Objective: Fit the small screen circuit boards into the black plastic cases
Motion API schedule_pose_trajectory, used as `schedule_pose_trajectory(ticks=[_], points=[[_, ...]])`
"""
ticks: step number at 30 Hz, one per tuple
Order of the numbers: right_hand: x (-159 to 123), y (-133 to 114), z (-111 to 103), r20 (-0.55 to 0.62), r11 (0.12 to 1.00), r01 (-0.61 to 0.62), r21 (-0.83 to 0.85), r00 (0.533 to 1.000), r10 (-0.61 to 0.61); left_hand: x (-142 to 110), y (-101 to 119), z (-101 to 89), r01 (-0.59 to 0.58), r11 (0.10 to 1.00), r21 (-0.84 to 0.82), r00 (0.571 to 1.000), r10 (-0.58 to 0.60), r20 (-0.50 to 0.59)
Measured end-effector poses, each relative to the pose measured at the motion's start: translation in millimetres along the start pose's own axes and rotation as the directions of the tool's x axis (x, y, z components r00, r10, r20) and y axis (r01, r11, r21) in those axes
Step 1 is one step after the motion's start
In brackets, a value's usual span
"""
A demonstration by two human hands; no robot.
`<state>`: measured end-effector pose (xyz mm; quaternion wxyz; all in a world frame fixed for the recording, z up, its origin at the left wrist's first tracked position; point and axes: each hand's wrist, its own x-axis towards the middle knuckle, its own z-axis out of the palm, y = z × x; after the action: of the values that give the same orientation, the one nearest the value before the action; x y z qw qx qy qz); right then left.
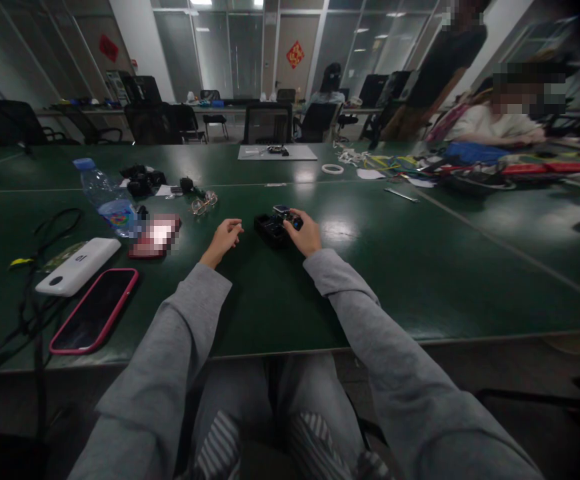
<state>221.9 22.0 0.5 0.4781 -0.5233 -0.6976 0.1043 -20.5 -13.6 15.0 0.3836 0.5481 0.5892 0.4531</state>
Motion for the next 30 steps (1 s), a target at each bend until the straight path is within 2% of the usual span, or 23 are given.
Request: schedule_pose_trajectory(ticks=[3,6,10,14,16,18,22,25,28,30], points=[[-4.9,-9.8,3.2,0.014,0.998,0.059,-0.038,0.998,-0.059,0.3,-0.9,1.7,-0.017,0.999,0.027,1.0,0.017,-0.009],[-6.4,-10.3,3.2,0.027,0.996,0.054,-0.065,0.998,-0.052,1.1,-2.2,3.7,-0.035,0.999,0.036,0.999,0.036,-0.016],[-9.4,-14.8,2.2,0.109,0.999,0.042,-0.001,0.993,-0.042,4.2,-5.0,5.7,-0.042,0.999,0.007,0.999,0.042,-0.001],[-15.8,-24.8,3.5,0.201,0.992,0.109,0.071,0.972,-0.121,7.3,-7.4,7.0,-0.072,0.996,-0.061,0.996,0.069,-0.059],[-17.9,-26.5,5.1,0.214,0.988,0.139,0.072,0.965,-0.151,7.0,-7.6,7.0,-0.081,0.994,-0.071,0.994,0.076,-0.08],[-18.4,-24.9,6.7,0.202,0.984,0.172,0.057,0.963,-0.18,5.5,-7.1,6.4,-0.095,0.994,-0.058,0.994,0.092,-0.052],[-16.3,-17.4,8.1,0.188,0.966,0.257,-0.017,0.95,-0.249,3.8,-5.9,1.9,-0.153,0.988,-0.003,0.988,0.153,0.029],[-14.9,-14.5,7.4,0.187,0.961,0.263,-0.083,0.951,-0.244,5.0,-4.5,-5.0,-0.18,0.977,0.117,0.983,0.175,0.046],[-14.1,-14.5,6.7,0.168,0.969,0.227,-0.096,0.963,-0.209,4.4,-0.5,-12.8,-0.149,0.941,0.305,0.987,0.161,-0.016],[-13.2,-14.5,6.6,0.154,0.983,0.171,-0.068,0.975,-0.159,2.3,3.6,-16.4,-0.078,0.949,0.305,0.992,0.104,-0.067]])
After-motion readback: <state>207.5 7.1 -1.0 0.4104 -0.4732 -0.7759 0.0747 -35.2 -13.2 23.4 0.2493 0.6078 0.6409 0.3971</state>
